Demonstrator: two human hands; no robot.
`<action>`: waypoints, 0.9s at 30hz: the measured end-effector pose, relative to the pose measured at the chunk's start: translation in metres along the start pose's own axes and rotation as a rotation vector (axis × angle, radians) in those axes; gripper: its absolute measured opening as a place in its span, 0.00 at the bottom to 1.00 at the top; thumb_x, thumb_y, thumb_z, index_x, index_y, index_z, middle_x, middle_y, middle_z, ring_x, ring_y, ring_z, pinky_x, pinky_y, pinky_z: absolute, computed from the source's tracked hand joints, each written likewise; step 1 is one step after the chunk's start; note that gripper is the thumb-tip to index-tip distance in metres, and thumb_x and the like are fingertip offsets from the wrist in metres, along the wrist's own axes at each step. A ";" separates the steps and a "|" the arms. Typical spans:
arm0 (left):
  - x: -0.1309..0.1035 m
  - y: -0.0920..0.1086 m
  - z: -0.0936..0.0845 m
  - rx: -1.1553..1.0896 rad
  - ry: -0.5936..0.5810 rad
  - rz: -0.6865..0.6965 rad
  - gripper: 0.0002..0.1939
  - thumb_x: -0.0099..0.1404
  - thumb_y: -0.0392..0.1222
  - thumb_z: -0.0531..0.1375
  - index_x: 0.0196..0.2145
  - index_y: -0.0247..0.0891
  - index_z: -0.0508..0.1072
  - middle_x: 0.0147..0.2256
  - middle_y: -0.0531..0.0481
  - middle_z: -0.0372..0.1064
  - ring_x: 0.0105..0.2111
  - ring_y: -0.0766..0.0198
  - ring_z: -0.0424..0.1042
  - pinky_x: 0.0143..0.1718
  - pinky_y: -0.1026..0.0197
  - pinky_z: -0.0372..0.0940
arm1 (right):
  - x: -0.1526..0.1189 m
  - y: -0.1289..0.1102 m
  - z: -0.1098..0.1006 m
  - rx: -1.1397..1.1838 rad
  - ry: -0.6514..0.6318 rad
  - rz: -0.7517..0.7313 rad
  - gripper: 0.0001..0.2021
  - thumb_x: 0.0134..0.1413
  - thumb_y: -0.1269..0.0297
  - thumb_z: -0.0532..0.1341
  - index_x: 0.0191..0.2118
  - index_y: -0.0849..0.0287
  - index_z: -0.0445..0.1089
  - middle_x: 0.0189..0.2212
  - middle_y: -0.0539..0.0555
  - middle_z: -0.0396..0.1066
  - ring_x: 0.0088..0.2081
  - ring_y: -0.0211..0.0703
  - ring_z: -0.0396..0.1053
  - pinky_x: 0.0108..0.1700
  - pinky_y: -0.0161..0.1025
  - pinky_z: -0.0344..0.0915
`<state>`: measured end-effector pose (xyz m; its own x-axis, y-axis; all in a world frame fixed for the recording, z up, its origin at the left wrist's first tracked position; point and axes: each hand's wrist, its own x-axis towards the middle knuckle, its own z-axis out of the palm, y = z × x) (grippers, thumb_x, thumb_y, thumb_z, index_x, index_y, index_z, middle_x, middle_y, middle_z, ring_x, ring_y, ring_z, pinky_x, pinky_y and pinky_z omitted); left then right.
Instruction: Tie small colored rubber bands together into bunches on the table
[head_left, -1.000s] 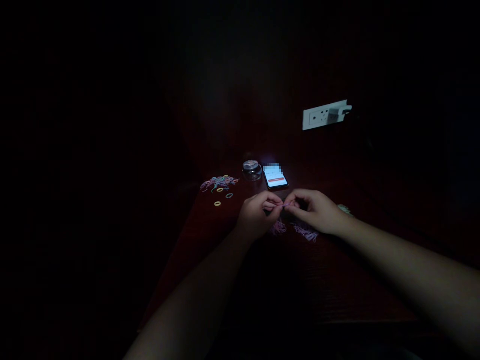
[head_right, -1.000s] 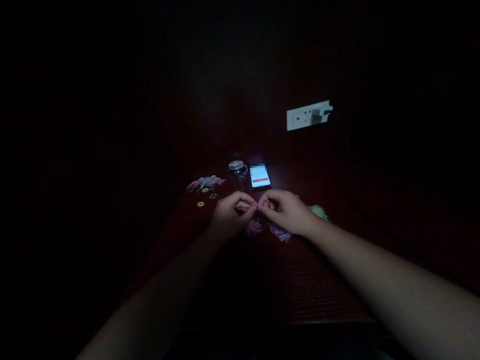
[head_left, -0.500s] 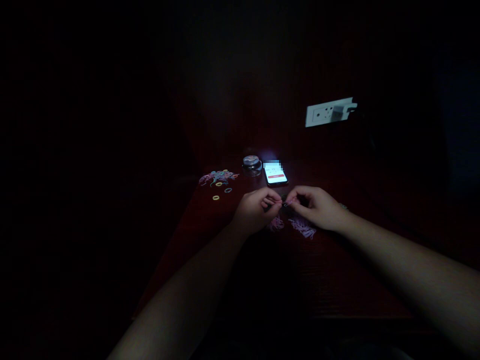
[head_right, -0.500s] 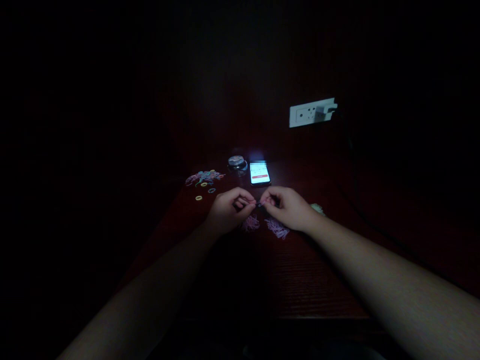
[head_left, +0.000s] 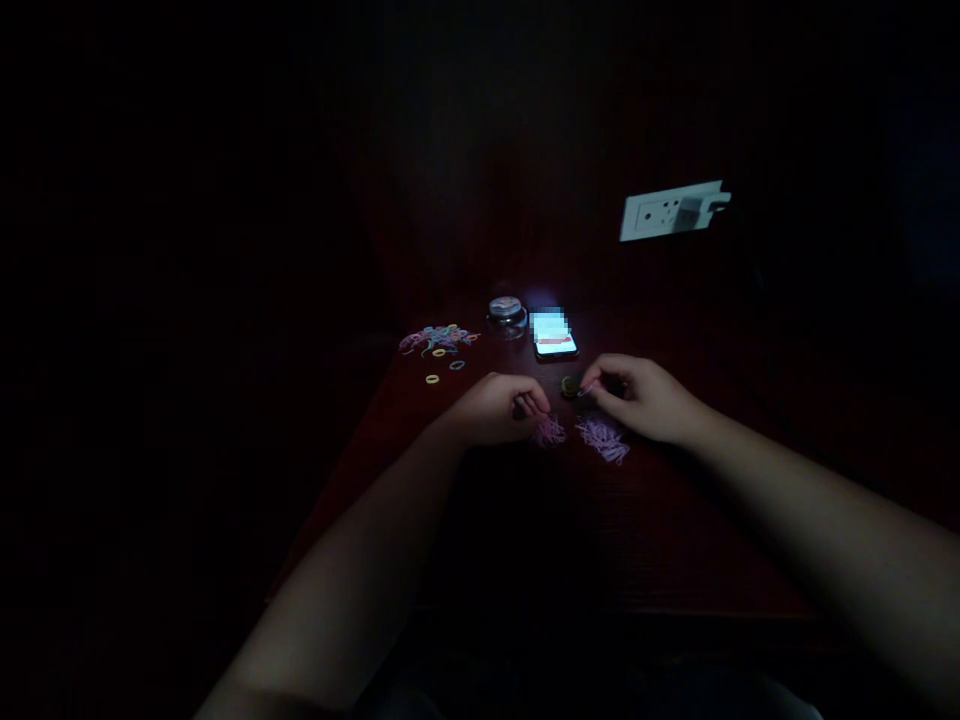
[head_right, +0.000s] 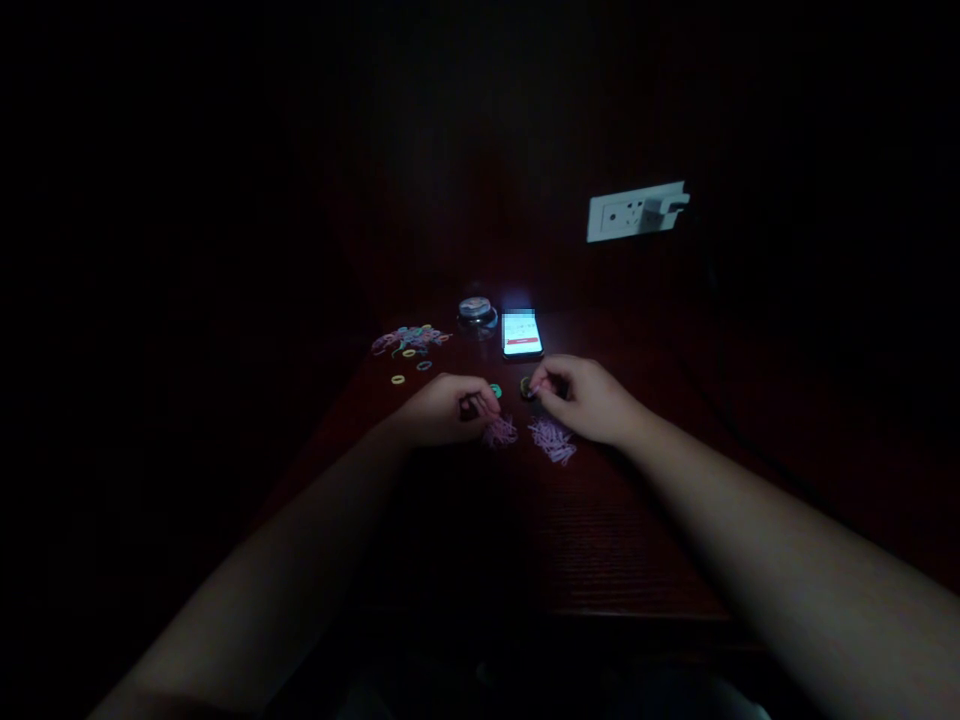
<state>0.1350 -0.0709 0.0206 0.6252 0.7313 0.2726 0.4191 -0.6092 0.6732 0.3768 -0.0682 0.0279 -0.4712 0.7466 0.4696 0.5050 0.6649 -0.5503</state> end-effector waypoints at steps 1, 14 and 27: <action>0.000 0.000 -0.001 -0.007 -0.016 0.000 0.08 0.54 0.34 0.61 0.35 0.35 0.73 0.33 0.48 0.76 0.30 0.69 0.73 0.29 0.67 0.66 | 0.000 0.000 0.000 0.000 -0.001 -0.002 0.05 0.53 0.67 0.58 0.33 0.61 0.71 0.29 0.54 0.72 0.30 0.40 0.68 0.32 0.37 0.63; 0.004 0.012 0.004 0.098 0.219 0.069 0.08 0.59 0.37 0.61 0.38 0.37 0.76 0.35 0.48 0.77 0.33 0.67 0.75 0.32 0.64 0.68 | -0.001 -0.005 -0.001 0.072 -0.018 -0.051 0.05 0.53 0.65 0.61 0.33 0.59 0.73 0.30 0.53 0.71 0.31 0.41 0.68 0.34 0.39 0.64; 0.007 0.022 0.013 0.086 0.211 0.101 0.06 0.60 0.39 0.62 0.35 0.37 0.78 0.30 0.50 0.76 0.28 0.69 0.73 0.32 0.65 0.68 | -0.001 -0.012 0.000 0.124 0.018 -0.138 0.06 0.54 0.63 0.62 0.35 0.57 0.76 0.29 0.53 0.71 0.33 0.42 0.68 0.35 0.41 0.64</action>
<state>0.1567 -0.0831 0.0281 0.5191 0.7080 0.4787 0.4219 -0.6994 0.5769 0.3710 -0.0775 0.0337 -0.5164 0.6492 0.5585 0.3430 0.7544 -0.5597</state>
